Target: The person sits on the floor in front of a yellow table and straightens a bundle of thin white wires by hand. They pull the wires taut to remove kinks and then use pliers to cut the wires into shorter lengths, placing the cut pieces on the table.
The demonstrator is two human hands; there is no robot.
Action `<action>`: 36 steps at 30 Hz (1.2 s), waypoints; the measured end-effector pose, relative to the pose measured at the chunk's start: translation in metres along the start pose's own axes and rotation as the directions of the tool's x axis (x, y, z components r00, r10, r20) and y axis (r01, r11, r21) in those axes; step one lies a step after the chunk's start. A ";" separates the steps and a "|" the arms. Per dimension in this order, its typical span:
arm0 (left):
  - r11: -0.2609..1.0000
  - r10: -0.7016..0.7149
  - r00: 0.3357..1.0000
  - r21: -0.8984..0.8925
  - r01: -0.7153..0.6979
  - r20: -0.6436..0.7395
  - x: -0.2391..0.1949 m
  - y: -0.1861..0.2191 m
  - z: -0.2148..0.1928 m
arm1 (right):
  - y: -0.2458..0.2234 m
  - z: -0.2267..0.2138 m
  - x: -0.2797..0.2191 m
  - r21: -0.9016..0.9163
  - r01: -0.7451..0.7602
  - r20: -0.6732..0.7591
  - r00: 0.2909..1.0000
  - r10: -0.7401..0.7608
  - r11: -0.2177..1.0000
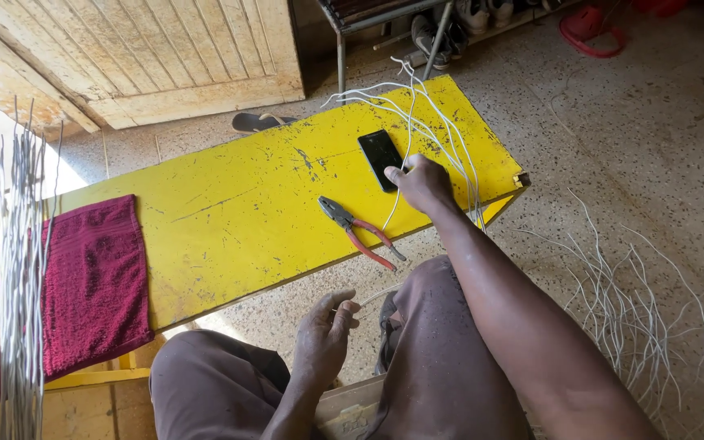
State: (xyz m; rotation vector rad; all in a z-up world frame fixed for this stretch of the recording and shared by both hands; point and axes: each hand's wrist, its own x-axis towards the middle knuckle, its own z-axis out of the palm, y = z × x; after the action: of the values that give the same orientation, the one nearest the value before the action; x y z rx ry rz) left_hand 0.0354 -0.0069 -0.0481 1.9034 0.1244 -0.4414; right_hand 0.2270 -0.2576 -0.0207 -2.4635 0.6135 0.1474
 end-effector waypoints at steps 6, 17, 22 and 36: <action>1.000 -0.007 1.000 -0.004 0.007 0.004 -0.004 -0.006 -0.007 | 0.002 0.016 0.004 0.296 -0.036 -0.005 0.999 0.039 0.955; 0.968 0.243 0.965 -0.037 -0.247 -0.094 0.017 0.014 -0.009 | -0.023 0.013 -0.037 0.887 0.087 0.009 0.979 -0.205 0.454; 0.904 0.264 0.960 -0.324 -0.281 -0.097 0.035 0.047 -0.021 | -0.048 0.044 -0.063 0.981 -0.080 0.145 0.912 -0.384 0.178; 0.856 0.219 0.964 -0.504 -0.114 0.153 0.105 0.042 -0.045 | -0.098 0.045 -0.039 0.984 -0.095 0.145 0.918 -0.369 0.149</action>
State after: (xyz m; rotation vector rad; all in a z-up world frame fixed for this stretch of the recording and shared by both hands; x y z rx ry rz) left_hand 0.1556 0.0054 -0.0348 1.3417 -0.0641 -0.4361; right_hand 0.2394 -0.1462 0.0028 -1.0548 0.1393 0.0650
